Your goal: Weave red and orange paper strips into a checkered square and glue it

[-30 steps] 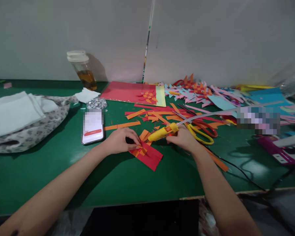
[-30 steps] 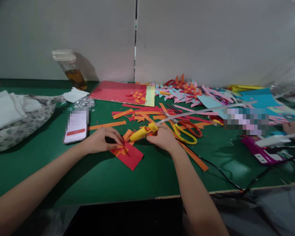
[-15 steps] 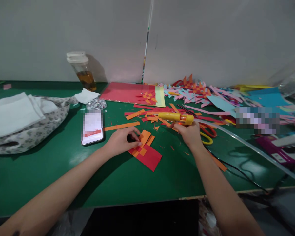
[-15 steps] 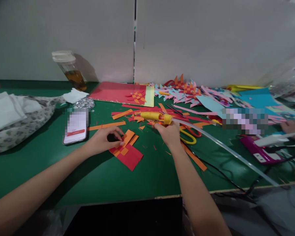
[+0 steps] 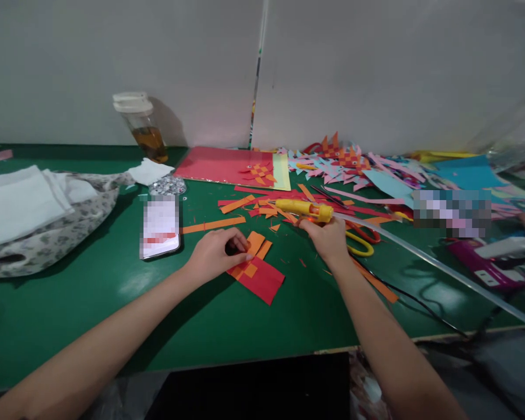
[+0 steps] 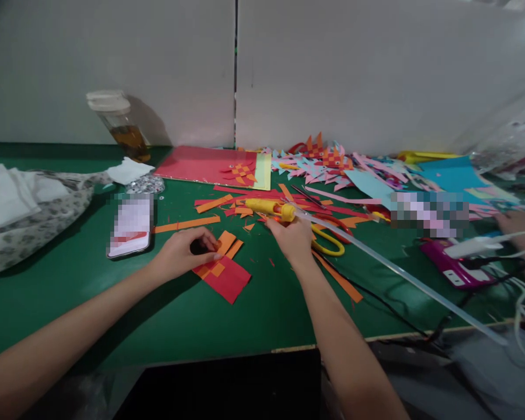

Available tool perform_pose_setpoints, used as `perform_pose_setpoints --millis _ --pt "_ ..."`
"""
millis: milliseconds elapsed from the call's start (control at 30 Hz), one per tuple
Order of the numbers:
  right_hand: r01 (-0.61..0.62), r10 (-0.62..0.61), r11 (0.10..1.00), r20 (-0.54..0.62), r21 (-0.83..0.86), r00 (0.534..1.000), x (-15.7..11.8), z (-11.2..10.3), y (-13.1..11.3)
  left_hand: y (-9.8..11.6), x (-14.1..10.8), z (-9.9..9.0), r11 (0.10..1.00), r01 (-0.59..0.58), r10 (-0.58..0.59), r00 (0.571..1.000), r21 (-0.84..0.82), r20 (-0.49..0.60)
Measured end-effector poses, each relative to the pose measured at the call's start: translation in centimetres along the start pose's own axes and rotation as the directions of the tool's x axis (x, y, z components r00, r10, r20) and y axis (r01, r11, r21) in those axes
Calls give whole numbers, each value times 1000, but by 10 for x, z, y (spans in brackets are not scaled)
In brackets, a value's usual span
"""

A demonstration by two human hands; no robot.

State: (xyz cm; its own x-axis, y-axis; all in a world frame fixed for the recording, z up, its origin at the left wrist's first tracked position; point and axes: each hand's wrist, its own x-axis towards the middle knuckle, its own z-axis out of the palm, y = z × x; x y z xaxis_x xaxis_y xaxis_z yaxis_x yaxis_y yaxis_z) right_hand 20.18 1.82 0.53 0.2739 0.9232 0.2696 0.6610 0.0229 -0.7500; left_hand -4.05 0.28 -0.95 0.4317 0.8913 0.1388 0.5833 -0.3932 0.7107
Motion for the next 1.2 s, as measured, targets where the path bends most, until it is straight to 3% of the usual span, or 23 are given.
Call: perform_pose_setpoints --millis 200,500,733,1000,1200 --pt "89 -95 989 -44 -114 995 -6 13 -1 1 -1 0 1000 -7 7 1000 9 -5" --pt "138 -146 976 -35 -171 989 -25 25 -26 0 1 0 993 -86 85 996 78 15" --pt "244 -233 950 81 -195 969 -20 33 -18 2 0 -1 988 -100 100 995 115 12" --pt "359 -337 883 124 -301 933 -21 37 -13 1 1 -1 983 -122 120 993 141 21" --pt "397 -379 857 121 -328 918 -20 37 -12 -2 -2 -4 949 -241 236 970 203 51"
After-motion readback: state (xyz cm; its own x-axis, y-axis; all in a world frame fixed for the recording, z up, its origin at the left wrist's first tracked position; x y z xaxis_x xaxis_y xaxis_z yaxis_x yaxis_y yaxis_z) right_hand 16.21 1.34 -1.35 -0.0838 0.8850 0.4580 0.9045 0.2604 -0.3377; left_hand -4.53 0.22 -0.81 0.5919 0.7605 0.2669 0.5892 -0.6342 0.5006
